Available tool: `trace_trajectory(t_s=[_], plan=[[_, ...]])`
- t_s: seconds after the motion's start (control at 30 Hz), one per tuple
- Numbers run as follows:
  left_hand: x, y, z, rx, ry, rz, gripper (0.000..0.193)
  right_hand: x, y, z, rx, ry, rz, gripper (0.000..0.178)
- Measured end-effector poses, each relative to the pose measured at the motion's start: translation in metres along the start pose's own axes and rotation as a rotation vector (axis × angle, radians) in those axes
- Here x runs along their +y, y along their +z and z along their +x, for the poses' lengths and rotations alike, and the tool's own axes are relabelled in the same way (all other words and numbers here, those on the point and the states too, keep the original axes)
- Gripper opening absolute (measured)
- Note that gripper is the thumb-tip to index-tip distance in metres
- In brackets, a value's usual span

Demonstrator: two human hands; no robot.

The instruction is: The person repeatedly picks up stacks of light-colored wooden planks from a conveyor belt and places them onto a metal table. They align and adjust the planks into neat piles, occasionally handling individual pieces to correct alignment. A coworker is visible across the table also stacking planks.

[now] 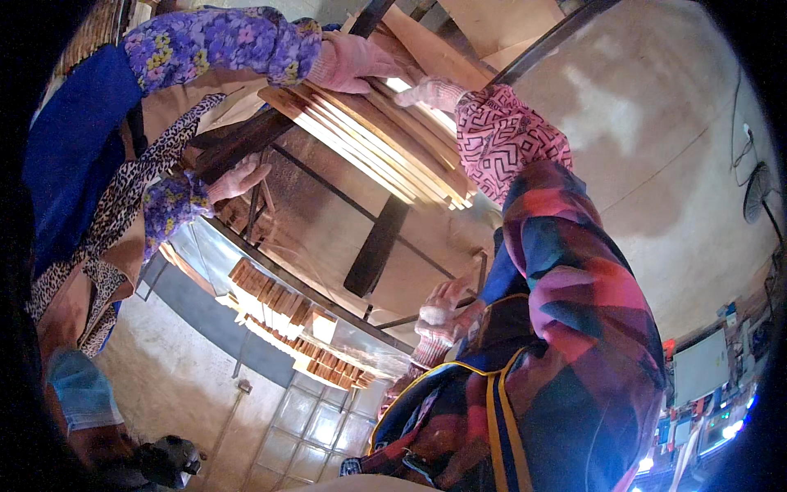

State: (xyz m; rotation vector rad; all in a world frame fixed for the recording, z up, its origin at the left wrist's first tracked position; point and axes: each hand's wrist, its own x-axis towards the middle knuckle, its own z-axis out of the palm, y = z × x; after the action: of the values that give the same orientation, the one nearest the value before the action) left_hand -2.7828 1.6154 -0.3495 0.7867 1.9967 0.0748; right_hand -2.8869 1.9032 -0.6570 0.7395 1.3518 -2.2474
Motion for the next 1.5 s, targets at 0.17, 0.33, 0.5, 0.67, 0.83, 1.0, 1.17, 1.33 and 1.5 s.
trace_trajectory(t_s=[0.17, 0.33, 0.5, 0.67, 0.83, 1.0, 1.17, 1.33, 1.5], plan=[[-0.004, 0.0, 0.003, 0.032, 0.024, -0.013, 0.054, 0.005, -0.003, 0.004, 0.247, 0.021, -0.141, 0.081], [-0.003, -0.002, 0.004, 0.061, 0.058, -0.083, 0.053, 0.014, 0.005, -0.002, 0.054, -0.207, 0.093, 0.071], [-0.002, -0.008, 0.007, -0.026, -0.023, -0.139, 0.052, 0.016, 0.004, -0.004, 0.194, -0.034, -0.213, 0.067], [-0.008, -0.014, 0.005, 0.018, 0.02, -0.061, 0.057, 0.011, 0.004, -0.007, 0.255, 0.031, -0.315, 0.068], [-0.016, -0.011, 0.007, 0.025, 0.01, -0.053, 0.058, 0.025, 0.0, -0.01, 0.149, -0.265, -0.188, 0.045], [-0.024, -0.014, 0.009, 0.026, -0.011, -0.037, 0.057, 0.046, -0.001, -0.002, 0.332, -0.142, -0.032, 0.076], [-0.021, -0.023, 0.001, 0.012, -0.026, -0.078, 0.056, 0.032, 0.015, -0.055, 0.406, -0.1, -0.307, 0.101], [-0.013, -0.028, -0.003, 0.086, 0.045, -0.087, 0.056, -0.01, 0.059, -0.14, 0.184, 0.188, -0.854, 0.105], [-0.01, -0.034, -0.015, 0.082, 0.021, -0.078, 0.052, -0.036, 0.089, -0.15, 0.195, 0.333, -0.985, 0.098]])
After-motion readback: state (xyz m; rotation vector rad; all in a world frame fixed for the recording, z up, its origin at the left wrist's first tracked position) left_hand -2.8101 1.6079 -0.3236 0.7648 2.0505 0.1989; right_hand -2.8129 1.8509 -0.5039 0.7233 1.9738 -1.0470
